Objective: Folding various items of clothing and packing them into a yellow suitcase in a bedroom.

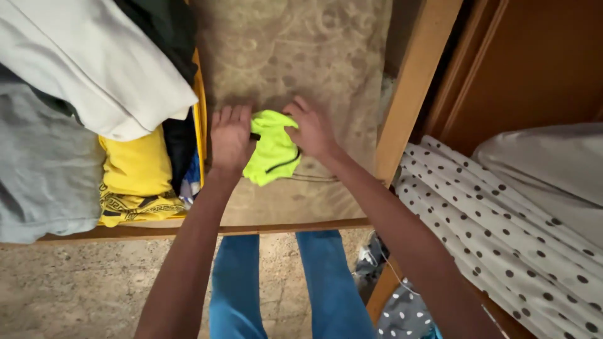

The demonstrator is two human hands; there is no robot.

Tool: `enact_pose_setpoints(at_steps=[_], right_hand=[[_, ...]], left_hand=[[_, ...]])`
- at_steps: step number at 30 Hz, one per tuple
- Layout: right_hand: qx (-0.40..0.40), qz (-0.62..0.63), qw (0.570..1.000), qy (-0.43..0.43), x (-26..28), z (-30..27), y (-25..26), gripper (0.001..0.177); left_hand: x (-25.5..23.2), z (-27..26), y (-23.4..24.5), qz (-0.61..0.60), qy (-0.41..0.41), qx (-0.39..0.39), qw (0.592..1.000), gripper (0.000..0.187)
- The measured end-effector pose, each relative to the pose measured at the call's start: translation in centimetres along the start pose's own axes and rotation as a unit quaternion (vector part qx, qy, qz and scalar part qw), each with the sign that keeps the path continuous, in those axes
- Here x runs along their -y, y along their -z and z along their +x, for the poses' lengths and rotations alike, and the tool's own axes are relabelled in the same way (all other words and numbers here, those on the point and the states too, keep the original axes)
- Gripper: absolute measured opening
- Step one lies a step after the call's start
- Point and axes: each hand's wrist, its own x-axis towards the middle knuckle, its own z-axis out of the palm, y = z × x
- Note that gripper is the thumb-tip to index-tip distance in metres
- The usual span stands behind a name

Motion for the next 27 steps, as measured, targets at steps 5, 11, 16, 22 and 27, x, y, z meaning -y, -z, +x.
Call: enact_pose_setpoints(at_steps=[5, 11, 16, 22, 27], right_hand=[[-0.049, 0.034, 0.998, -0.022, 3.8, -1.9, 4.1, 0.036], [0.152, 0.057, 0.986, -0.026, 3.8, -6.5, 2.6, 0.069], [-0.067, 0.058, 0.985, -0.150, 2.2, -8.2, -0.7, 0.055], [-0.049, 0.027, 0.974, -0.222, 3.1, -5.7, -2.9, 0.081], [-0.112, 0.009, 0.967, -0.227, 1.0, -8.2, -8.2, 0.070]], left_hand=[[-2.2, -4.3, 2.1, -0.035, 0.004, -0.087, 0.996, 0.085], [-3.0, -9.4, -0.6, -0.021, 0.023, -0.043, 0.999, 0.082], [-5.5, -9.3, 0.5, -0.133, 0.132, -0.061, 0.980, 0.109], [-4.9, -8.2, -6.6, -0.241, 0.331, -0.136, 0.902, 0.106], [-4.7, -7.7, -7.7, -0.322, 0.447, -0.105, 0.828, 0.103]])
